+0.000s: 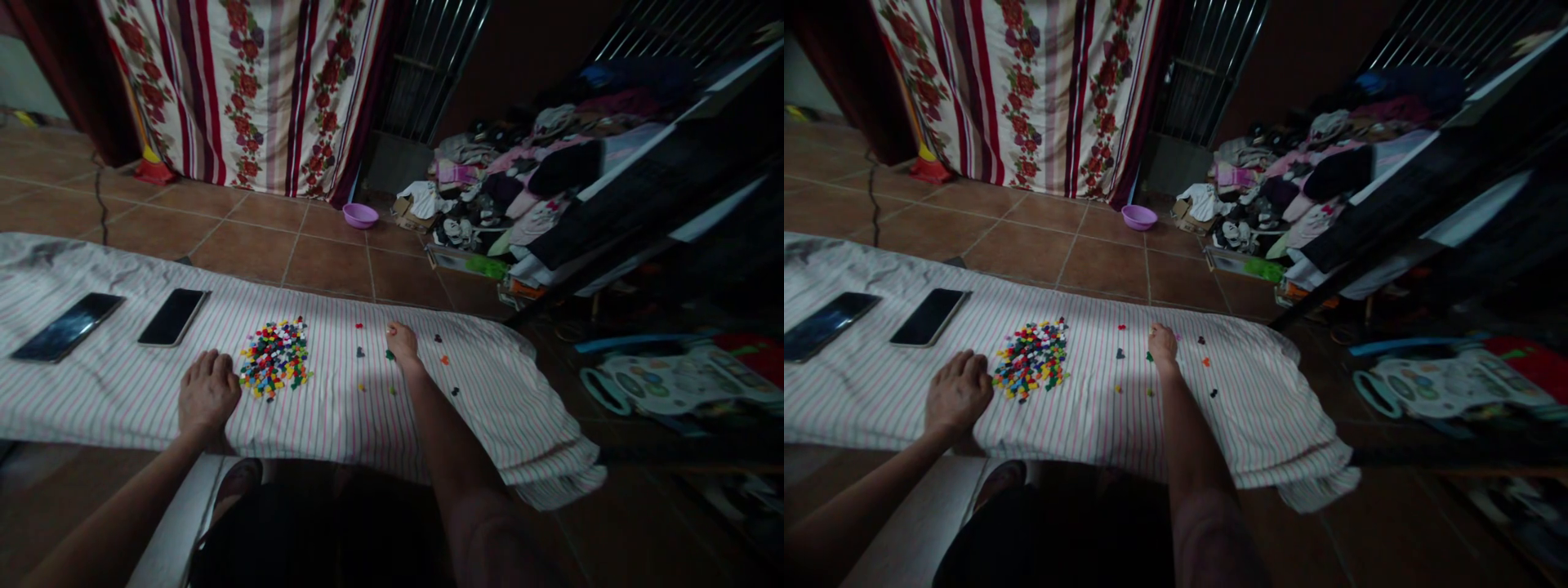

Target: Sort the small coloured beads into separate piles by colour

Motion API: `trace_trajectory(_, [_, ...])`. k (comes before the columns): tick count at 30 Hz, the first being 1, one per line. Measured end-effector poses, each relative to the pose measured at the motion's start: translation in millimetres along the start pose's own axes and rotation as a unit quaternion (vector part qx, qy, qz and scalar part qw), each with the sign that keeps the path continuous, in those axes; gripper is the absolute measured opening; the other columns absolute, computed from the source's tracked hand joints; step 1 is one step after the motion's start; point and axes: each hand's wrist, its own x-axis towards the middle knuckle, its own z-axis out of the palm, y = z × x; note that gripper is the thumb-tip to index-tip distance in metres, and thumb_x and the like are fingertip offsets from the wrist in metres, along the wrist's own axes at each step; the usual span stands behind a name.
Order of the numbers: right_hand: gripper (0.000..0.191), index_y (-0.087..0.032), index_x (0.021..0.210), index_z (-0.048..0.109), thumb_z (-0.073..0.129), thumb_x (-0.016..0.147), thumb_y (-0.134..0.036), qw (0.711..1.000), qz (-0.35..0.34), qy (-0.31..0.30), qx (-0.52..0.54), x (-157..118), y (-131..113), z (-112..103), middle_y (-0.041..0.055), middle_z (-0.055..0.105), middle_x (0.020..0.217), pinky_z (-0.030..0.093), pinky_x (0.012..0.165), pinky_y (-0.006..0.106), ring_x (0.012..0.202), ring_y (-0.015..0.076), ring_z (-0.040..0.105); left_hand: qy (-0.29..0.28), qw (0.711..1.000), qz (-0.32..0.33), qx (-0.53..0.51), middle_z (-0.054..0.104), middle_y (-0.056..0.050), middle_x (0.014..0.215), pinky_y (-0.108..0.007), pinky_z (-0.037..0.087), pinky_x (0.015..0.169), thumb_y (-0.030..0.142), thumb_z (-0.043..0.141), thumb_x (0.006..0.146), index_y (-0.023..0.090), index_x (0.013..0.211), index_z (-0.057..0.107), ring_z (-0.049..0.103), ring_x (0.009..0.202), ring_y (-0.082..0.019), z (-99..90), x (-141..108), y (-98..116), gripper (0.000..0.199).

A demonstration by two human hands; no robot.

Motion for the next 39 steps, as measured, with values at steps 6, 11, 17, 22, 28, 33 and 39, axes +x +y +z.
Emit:
trace_trajectory(6, [0.032, -0.019, 0.105, 0.078, 0.052, 0.088, -0.014, 1.0, -0.002, 0.009, 0.007, 5.8, -0.1, 5.6, 0.0094, 0.074, 0.098, 0.049, 0.083, 0.025, 0.094, 0.0191, 0.068, 0.012, 1.0, 0.01, 0.012, 0.062, -0.018, 0.131, -0.047, 0.042, 0.106, 0.024, 0.043, 0.09, 0.014, 0.11, 0.064, 0.052, 0.129, -0.033, 2.3, 0.0, -2.0, 0.031])
trace_trajectory(11, [0.029, -0.019, 0.106, 0.077, 0.056, 0.086, -0.015, 0.999, 0.01, 0.011, 0.035, 6.9, 1.6, 7.2, 0.0081, 0.075, 0.097, 0.049, 0.088, 0.025, 0.097, 0.0187, 0.067, 0.022, 0.999, 0.015, 0.021, 0.062, -0.017, 0.13, -0.046, 0.043, 0.105, 0.024, 0.04, 0.091, 0.014, 0.11, 0.064, 0.053, 0.127, -0.033, 3.0, -0.3, -2.1, 0.031])
trace_trajectory(17, [0.031, -0.019, 0.107, 0.077, 0.053, 0.087, -0.016, 0.998, 0.001, 0.021, 0.052, 8.3, 4.2, 6.8, 0.0078, 0.075, 0.1, 0.049, 0.091, 0.027, 0.097, 0.0183, 0.068, 0.015, 1.0, 0.01, -0.004, 0.061, -0.02, 0.132, -0.049, 0.041, 0.107, 0.023, 0.042, 0.09, 0.012, 0.112, 0.064, 0.052, 0.128, -0.034, 2.2, 0.4, -2.0, 0.033])
trace_trajectory(22, [0.032, -0.017, 0.108, 0.076, 0.053, 0.086, -0.017, 0.999, -0.004, 0.034, 0.042, 4.1, 2.9, 0.3, 0.0098, 0.073, 0.099, 0.049, 0.089, 0.029, 0.094, 0.02, 0.067, 0.008, 1.0, 0.009, -0.006, 0.06, -0.02, 0.133, -0.049, 0.04, 0.108, 0.023, 0.042, 0.09, 0.013, 0.113, 0.064, 0.05, 0.13, -0.034, 3.3, 0.2, -3.0, 0.033])
trace_trajectory(28, [0.038, -0.016, 0.106, 0.076, 0.048, 0.081, -0.012, 0.991, -0.063, 0.085, 0.084, -19.0, -15.0, -6.4, 0.0111, 0.07, 0.102, 0.049, 0.091, 0.032, 0.092, 0.0209, 0.063, 0.012, 1.0, 0.003, -0.01, 0.059, -0.019, 0.135, -0.049, 0.039, 0.108, 0.024, 0.043, 0.089, 0.014, 0.114, 0.063, 0.049, 0.132, -0.033, 5.5, -0.3, -3.4, 0.034])
trace_trajectory(33, [0.034, -0.021, 0.101, 0.075, 0.048, 0.083, -0.012, 0.982, -0.125, 0.03, 0.136, -53.7, -45.7, -2.4, 0.008, 0.069, 0.104, 0.05, 0.089, 0.03, 0.093, 0.0189, 0.062, 0.009, 1.0, 0.003, -0.017, 0.059, -0.018, 0.135, -0.048, 0.037, 0.108, 0.024, 0.041, 0.089, 0.014, 0.113, 0.063, 0.048, 0.132, -0.033, 6.0, -0.6, -4.0, 0.034])
trace_trajectory(39, [0.028, -0.022, 0.097, 0.076, 0.052, 0.087, -0.011, 0.96, -0.205, -0.043, 0.184, -97.8, -84.5, 15.1, 0.0055, 0.069, 0.102, 0.05, 0.089, 0.028, 0.094, 0.017, 0.064, 0.013, 1.0, -0.002, -0.026, 0.059, -0.017, 0.135, -0.048, 0.036, 0.108, 0.024, 0.044, 0.088, 0.016, 0.114, 0.063, 0.048, 0.132, -0.032, 6.8, -0.4, -4.5, 0.034])
